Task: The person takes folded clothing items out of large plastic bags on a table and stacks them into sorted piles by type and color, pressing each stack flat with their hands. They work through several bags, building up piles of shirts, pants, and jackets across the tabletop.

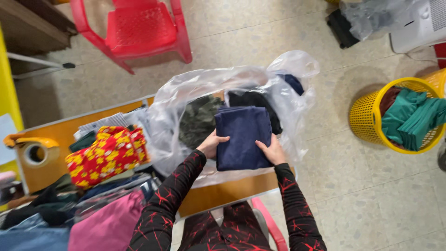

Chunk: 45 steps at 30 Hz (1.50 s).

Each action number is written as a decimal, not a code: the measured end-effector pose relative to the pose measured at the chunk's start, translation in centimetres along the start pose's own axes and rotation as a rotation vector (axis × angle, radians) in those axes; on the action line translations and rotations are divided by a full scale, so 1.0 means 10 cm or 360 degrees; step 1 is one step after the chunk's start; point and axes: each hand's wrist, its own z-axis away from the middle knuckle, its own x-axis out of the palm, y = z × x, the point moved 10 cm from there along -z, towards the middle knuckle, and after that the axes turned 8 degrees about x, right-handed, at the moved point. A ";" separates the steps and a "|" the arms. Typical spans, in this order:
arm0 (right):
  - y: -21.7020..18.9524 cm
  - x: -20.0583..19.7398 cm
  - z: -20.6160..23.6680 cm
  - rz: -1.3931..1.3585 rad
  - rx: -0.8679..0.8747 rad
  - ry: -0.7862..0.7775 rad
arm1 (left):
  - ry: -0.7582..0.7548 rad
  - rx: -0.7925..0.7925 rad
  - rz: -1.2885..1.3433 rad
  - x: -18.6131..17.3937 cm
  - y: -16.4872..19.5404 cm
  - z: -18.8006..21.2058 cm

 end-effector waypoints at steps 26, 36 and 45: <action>-0.51 0.41 -0.79 0.1316 -0.0475 0.0221 | 0.0713 0.0786 -0.1578 0.00 -0.21 -0.33; -1.17 0.90 0.76 0.0617 -0.1293 0.0176 | 0.0651 0.1002 -0.0805 0.02 0.43 1.80; -2.62 2.56 2.77 -0.0318 -0.1153 -0.1320 | 0.1441 0.1978 -0.1055 -1.17 1.63 4.77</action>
